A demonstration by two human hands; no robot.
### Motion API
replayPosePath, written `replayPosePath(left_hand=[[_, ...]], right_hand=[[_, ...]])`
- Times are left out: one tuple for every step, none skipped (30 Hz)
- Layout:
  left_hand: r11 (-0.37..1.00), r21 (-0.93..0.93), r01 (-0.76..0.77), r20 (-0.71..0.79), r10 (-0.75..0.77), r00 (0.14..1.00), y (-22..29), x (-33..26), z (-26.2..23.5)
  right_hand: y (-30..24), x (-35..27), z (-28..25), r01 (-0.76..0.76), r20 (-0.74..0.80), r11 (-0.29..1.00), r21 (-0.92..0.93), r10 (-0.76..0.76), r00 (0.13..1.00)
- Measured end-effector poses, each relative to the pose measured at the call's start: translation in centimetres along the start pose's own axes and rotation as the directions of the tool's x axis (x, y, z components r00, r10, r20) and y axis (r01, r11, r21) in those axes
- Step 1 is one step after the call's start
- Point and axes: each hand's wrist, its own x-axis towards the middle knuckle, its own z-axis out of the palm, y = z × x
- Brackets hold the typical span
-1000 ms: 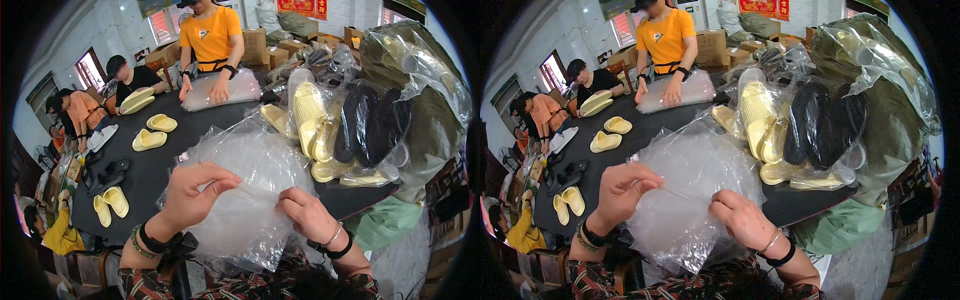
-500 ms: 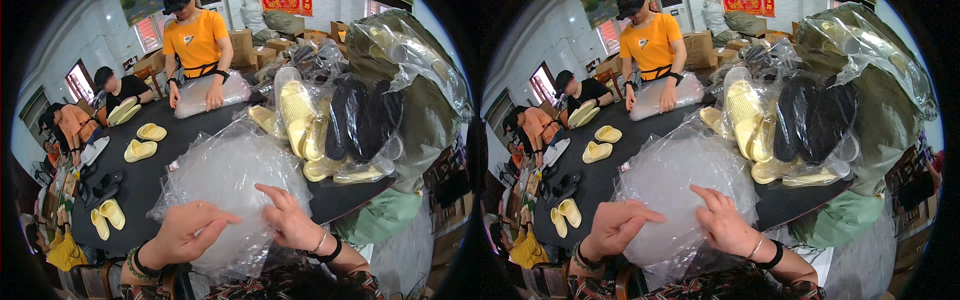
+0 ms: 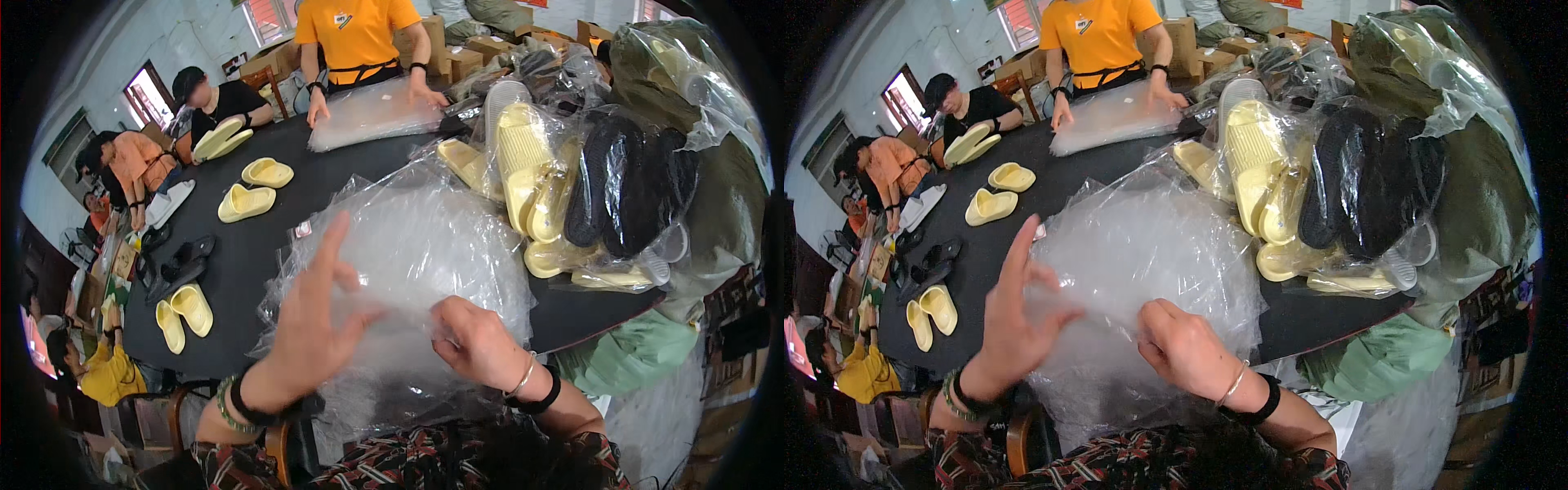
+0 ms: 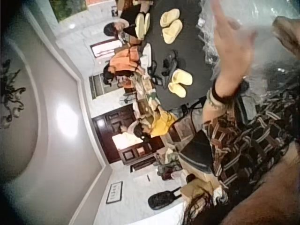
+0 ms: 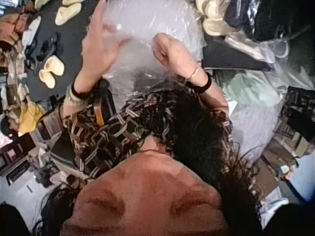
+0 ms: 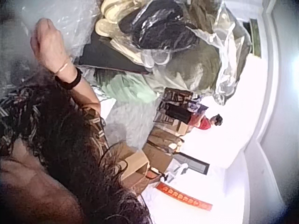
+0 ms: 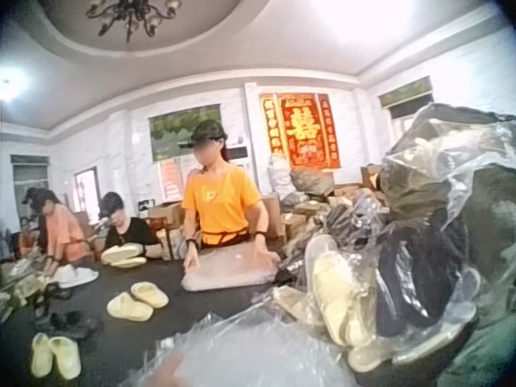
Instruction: Packing slippers into plastic bags and organizing them from large sacks.
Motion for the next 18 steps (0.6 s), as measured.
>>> replayPosePath(left_hand=[[0.995,0.021,0.093,0.026,-0.093,0.995,-0.9,1.2,-0.2],[0.982,0.050,0.181,0.047,-0.183,0.982,-1.5,2.2,-0.4],[0.981,0.049,0.188,0.043,-0.190,0.981,-2.3,2.6,-0.7],[0.990,0.002,0.143,-0.003,-0.143,0.990,-3.2,3.1,-1.0],[0.994,-0.044,0.096,-0.050,-0.098,0.994,-3.7,3.5,-1.1],[0.995,-0.083,0.059,-0.114,-0.068,0.991,-3.7,3.8,-1.4],[0.994,-0.087,0.060,-0.110,-0.069,0.991,-3.9,4.0,-1.6],[0.981,-0.172,0.090,-0.096,-0.108,0.989,-4.2,4.0,-2.0],[0.960,-0.254,0.122,-0.079,-0.146,0.986,-4.5,4.1,-2.2],[0.957,-0.261,0.130,-0.079,-0.155,0.985,-5.0,4.1,-2.1],[0.955,-0.264,0.135,-0.072,-0.159,0.985,-5.2,4.4,-2.1],[0.953,-0.282,0.112,-0.081,-0.140,0.987,-5.4,4.9,-2.2],[0.952,-0.293,0.088,-0.099,-0.121,0.988,-5.6,5.3,-2.6],[0.967,-0.246,0.072,-0.064,-0.091,0.994,-6.1,5.7,-3.2],[0.968,-0.240,0.077,-0.066,-0.096,0.993,-6.1,6.2,-3.6],[0.970,-0.224,0.094,-0.058,-0.109,0.992,-6.0,6.9,-3.7],[0.972,-0.207,0.110,-0.050,-0.123,0.991,-5.9,7.3,-3.9],[0.986,-0.137,0.097,-0.064,-0.107,0.992,-5.8,7.5,-4.4]], right_hand=[[-0.2,0.0,0.1,-0.027,-0.009,1.000,0.013,0.027,1.000],[-0.5,0.0,0.2,-0.026,-0.001,1.000,0.014,0.026,1.000],[-0.8,0.0,0.5,-0.031,-0.070,0.999,0.044,0.034,0.997],[-1.0,0.0,0.6,-0.038,-0.145,0.997,0.072,0.048,0.988],[-0.5,-0.4,0.4,-0.042,-0.143,0.997,0.071,0.051,0.988],[0.4,-0.9,0.0,-0.135,-0.058,0.989,0.068,0.139,0.989],[0.9,-1.2,-0.3,-0.228,0.024,0.972,0.058,0.227,0.974],[1.0,-1.3,-0.6,-0.233,0.024,0.971,0.059,0.232,0.972],[1.0,-1.1,-1.0,-0.226,0.066,0.972,0.059,0.222,0.973],[1.0,-1.0,-1.3,-0.221,0.108,0.973,0.059,0.214,0.971],[1.7,-0.9,-1.3,-0.229,0.109,0.972,0.061,0.221,0.969],[2.8,-0.8,-1.1,-0.189,0.128,0.982,0.027,0.184,0.975],[3.4,-0.4,-1.0,-0.138,0.151,0.990,-0.005,0.137,0.979],[2.9,0.0,-1.2,-0.294,0.222,0.945,0.146,0.258,0.940],[2.9,0.1,-0.7,-0.291,0.227,0.945,0.151,0.253,0.940],[3.1,0.1,0.0,-0.308,0.248,0.894,0.327,0.234,0.940],[3.2,0.0,0.7,-0.320,0.265,0.811,0.490,0.211,0.941],[3.1,0.1,1.7,-0.263,0.220,0.815,0.516,0.170,0.961]])
